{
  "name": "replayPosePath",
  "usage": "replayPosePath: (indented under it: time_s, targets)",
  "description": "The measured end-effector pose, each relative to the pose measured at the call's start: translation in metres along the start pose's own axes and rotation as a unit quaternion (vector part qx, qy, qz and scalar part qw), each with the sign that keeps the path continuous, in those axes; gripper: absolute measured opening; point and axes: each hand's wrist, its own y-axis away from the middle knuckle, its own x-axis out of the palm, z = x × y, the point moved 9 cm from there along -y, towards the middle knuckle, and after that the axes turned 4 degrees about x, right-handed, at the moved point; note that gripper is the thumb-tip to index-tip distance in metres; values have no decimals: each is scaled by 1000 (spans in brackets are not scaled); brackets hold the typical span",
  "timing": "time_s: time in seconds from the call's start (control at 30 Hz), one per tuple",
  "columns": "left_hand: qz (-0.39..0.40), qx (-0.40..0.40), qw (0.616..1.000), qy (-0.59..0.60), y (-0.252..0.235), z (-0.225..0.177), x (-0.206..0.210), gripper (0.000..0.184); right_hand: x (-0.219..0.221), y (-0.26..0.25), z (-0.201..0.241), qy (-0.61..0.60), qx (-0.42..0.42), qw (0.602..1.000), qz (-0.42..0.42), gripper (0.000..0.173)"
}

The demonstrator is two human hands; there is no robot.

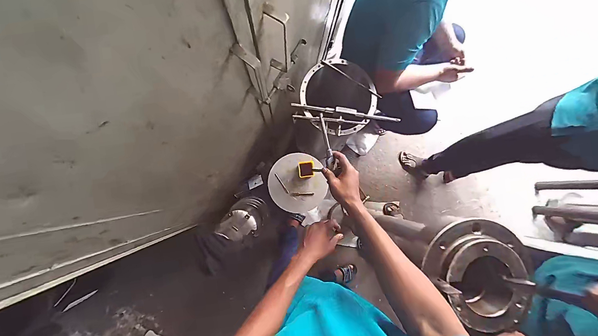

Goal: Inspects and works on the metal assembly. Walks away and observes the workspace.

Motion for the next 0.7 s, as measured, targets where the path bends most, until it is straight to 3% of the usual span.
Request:
replayPosePath:
  time_s: [0.17, 0.33, 0.7]
  targets:
    - [-16, -87, 996, 24, 33, 64, -40, 39, 67, -36, -40, 45, 10, 999, 19, 47]
    - [-5, -112, 993, 37, 42, 83, -57, 40, 93, -40, -50, 101, 48, 994, 19, 47]
    - [-7, -104, 993, 64, 28, 84, -75, 41, 55, -33, -40, -23, 94, 995, -32, 45]
